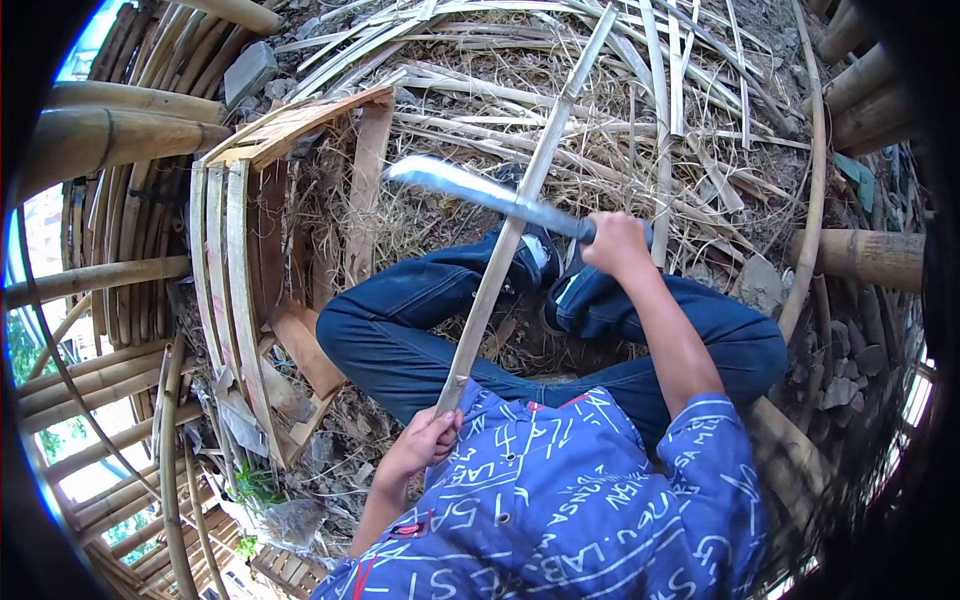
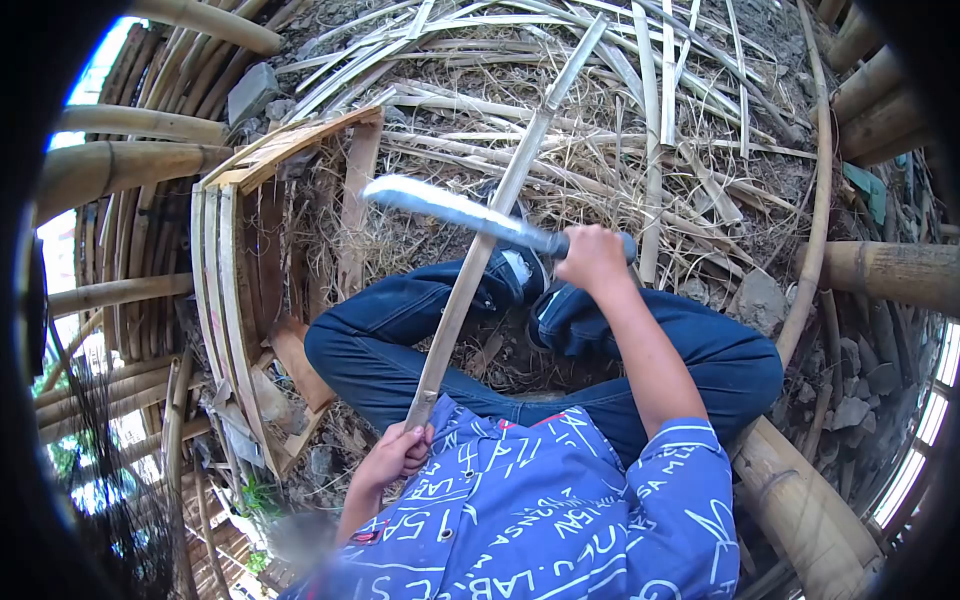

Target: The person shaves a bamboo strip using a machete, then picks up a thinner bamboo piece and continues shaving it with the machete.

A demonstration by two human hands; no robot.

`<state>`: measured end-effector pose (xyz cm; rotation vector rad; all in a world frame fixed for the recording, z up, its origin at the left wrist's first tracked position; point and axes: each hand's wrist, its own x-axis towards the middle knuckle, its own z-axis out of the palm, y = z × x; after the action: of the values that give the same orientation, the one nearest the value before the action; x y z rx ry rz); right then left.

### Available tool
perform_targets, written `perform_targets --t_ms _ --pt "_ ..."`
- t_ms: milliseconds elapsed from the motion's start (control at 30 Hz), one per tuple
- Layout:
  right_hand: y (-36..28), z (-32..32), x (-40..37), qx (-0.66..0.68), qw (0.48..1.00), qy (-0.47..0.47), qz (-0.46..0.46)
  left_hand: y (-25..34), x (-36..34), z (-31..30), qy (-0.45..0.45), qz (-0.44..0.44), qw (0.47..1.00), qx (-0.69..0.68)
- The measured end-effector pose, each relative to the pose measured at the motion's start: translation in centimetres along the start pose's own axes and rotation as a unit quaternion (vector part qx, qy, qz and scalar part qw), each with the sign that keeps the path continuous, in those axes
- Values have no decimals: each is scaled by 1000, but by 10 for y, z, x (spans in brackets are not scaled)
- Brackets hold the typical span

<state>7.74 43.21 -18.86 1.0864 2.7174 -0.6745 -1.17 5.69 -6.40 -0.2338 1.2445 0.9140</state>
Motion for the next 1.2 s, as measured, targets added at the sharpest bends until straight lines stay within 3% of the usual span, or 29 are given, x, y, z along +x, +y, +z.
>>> perform_targets --t_ms 100,167,367,500,700,900,1100,1200 --pt "24 -5 26 30 996 3 82 -12 -13 -8 -5 -15 1000 -1" --pt "53 -3 38 0 998 35 60 -14 -17 -9 -2 -21 1000 -1" --pt "52 -31 50 -70 996 22 56 -18 -11 -21 -33 -9 999 -16" --pt "73 -24 66 -7 991 20 132 -28 -19 -33 -46 -26 998 -21" --pt "56 -35 57 17 993 40 106 -22 -15 -31 -43 -19 998 -43" --pt "-10 -30 -30 152 988 -28 4 -4 0 -14 -28 -15 999 -35" --pt "-68 -6 -118 143 974 -112 -133 3 23 -2 -32 -1 999 -42" --pt "-77 8 -129 140 967 -159 -141 5 29 8 -25 -4 999 -37"
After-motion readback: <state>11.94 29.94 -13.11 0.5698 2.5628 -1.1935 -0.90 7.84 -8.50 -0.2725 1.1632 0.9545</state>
